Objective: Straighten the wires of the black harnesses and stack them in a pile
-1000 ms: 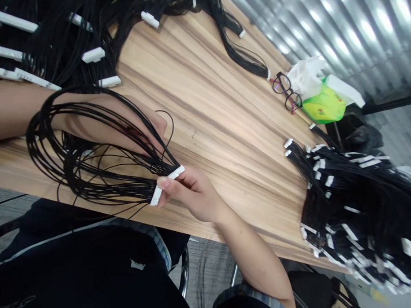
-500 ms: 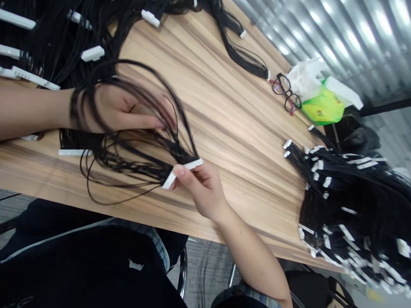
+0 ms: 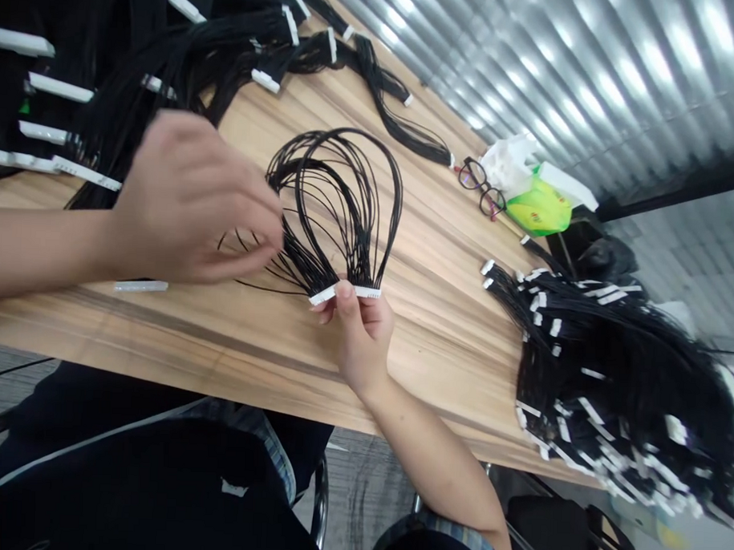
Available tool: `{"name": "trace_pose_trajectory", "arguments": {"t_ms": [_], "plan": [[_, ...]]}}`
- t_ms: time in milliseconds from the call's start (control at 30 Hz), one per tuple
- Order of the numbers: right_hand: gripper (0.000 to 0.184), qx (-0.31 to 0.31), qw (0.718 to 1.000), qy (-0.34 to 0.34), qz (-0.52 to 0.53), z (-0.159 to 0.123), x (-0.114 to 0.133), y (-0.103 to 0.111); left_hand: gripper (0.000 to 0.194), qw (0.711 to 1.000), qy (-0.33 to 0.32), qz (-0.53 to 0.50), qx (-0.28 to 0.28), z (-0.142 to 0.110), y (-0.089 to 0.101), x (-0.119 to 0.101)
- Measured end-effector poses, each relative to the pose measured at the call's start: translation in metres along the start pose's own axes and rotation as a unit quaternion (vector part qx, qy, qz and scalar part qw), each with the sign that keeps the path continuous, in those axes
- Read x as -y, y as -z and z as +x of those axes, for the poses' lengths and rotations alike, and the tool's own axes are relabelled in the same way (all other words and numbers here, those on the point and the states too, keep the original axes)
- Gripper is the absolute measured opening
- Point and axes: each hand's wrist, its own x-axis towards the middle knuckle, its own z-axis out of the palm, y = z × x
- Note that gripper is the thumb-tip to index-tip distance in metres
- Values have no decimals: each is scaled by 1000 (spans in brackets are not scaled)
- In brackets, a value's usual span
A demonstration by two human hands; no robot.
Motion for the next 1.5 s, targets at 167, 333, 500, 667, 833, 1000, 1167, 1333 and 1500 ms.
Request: {"name": "trace_pose_trajectory", "arguments": {"t_ms": [167, 333, 500, 667, 833, 1000, 1167, 1333, 1500], "plan": [[35, 13, 1000, -16, -5, 1, 0, -3, 15, 963, -226, 143, -37, -4, -4, -7], [39, 12, 1000, -17, -16, 2, 0, -6, 45, 979, -134, 81, 131, 0, 2, -7], [37, 13, 999, -20, -23, 2, -1, -6, 41, 983, -120, 62, 122, 1, 5, -2], [35, 13, 1000, -14, 4, 1, -2, -6, 45, 981, -141, 64, 116, 3, 4, -3], [37, 5, 1000, -7, -16, 1, 1, -9, 43, 972, -149, 133, 127, 0, -1, -11], [34, 24, 999, -3, -32, 2, 5, -11, 36, 964, -187, 147, 115, -3, -7, -13], [36, 22, 1000, -10, 7, 5, -1, -4, 39, 952, -284, 115, 20, -3, -1, -9], [35, -15, 999, 4, 43, 10, -4, 3, 39, 945, -303, -86, 82, -13, 2, -20], [37, -10, 1000, 17, 11, 9, -2, 1, 31, 980, -172, -68, 72, -17, 1, -26]]}}
